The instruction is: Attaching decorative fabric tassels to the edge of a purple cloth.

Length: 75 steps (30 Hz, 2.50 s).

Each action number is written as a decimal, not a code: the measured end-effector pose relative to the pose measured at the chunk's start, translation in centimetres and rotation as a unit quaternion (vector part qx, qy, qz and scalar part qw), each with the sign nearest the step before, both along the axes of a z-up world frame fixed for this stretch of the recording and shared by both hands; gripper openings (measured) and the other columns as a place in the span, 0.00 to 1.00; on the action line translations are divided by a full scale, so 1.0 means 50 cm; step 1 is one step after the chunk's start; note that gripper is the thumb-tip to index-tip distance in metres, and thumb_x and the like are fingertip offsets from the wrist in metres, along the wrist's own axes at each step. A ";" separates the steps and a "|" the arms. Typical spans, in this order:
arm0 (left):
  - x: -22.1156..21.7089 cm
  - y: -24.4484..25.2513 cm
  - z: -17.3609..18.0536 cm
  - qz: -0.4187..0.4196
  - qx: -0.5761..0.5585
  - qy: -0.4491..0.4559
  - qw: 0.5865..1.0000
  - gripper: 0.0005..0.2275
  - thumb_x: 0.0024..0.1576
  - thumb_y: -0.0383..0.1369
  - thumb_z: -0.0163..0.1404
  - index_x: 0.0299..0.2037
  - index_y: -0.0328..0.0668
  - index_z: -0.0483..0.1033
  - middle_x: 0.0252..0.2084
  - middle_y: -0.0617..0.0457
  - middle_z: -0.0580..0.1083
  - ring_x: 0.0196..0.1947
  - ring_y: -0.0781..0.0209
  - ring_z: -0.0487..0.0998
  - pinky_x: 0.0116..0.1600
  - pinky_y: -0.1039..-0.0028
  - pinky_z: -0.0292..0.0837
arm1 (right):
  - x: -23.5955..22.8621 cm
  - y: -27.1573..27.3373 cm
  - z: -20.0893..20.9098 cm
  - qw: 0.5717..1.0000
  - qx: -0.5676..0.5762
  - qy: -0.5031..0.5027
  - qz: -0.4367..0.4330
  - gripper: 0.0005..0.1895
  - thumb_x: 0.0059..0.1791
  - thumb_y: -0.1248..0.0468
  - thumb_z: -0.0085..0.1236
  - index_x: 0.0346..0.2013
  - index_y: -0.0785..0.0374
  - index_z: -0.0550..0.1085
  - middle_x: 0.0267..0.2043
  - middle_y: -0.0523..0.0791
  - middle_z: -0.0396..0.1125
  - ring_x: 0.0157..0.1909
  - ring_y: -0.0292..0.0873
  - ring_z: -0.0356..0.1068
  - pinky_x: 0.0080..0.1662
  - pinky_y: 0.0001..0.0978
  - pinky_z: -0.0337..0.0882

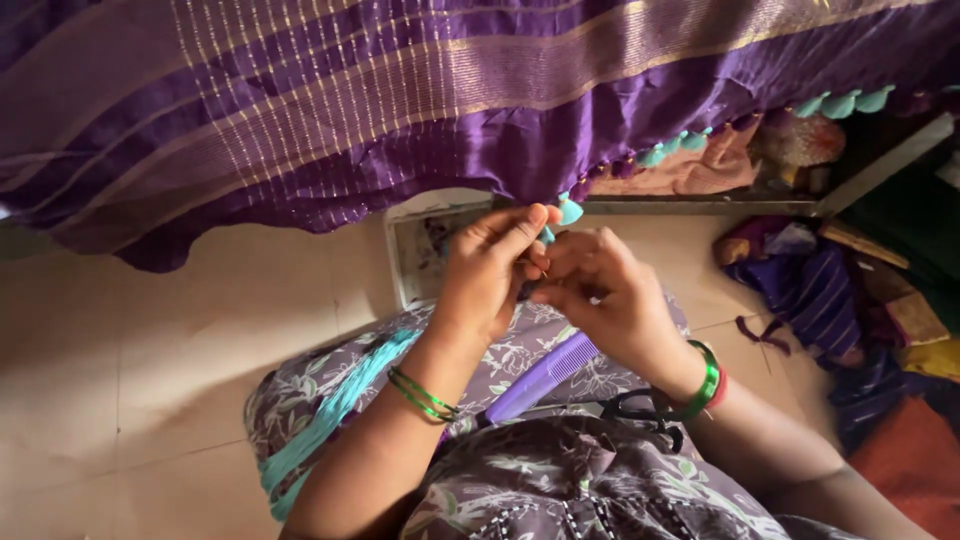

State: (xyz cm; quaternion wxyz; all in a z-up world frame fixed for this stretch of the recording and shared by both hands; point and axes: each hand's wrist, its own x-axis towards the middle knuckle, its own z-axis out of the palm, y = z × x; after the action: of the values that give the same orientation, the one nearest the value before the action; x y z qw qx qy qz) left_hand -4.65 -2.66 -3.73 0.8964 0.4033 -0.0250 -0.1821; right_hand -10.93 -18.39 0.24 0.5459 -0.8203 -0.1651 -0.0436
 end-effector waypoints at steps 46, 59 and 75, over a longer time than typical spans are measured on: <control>-0.040 0.066 0.066 0.083 0.360 -0.194 0.909 0.10 0.63 0.36 0.51 0.40 0.38 0.82 0.34 0.56 0.81 0.29 0.69 0.75 0.36 0.77 0.70 | 0.161 0.060 0.273 0.768 -0.343 -0.481 0.247 0.08 0.38 0.73 0.64 0.32 0.65 0.79 0.43 0.46 0.71 0.46 0.48 0.75 0.46 0.35 0.78; -0.063 0.070 0.088 0.404 0.449 -0.454 0.655 0.04 0.61 0.26 0.57 0.44 0.36 0.80 0.38 0.48 0.78 0.41 0.52 0.79 0.50 0.69 0.74 | 0.165 0.097 0.250 0.680 -0.582 -0.422 0.146 0.05 0.40 0.62 0.63 0.26 0.57 0.75 0.30 0.40 0.65 0.34 0.39 0.73 0.28 0.30 0.73; -0.033 0.047 -0.032 0.158 0.057 -0.142 0.976 0.08 0.60 0.27 0.57 0.47 0.33 0.77 0.40 0.54 0.78 0.42 0.68 0.78 0.52 0.76 0.72 | 0.113 -0.044 0.112 0.904 -0.273 -0.306 0.122 0.06 0.48 0.70 0.64 0.40 0.63 0.80 0.33 0.44 0.74 0.32 0.40 0.75 0.35 0.32 0.75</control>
State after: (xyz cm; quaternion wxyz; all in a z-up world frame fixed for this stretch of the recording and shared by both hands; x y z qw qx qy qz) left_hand -6.32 -0.30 -5.36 0.8767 0.4744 -0.0774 0.0194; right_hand -5.26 -20.59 5.87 0.2246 -0.8570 -0.4280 -0.1788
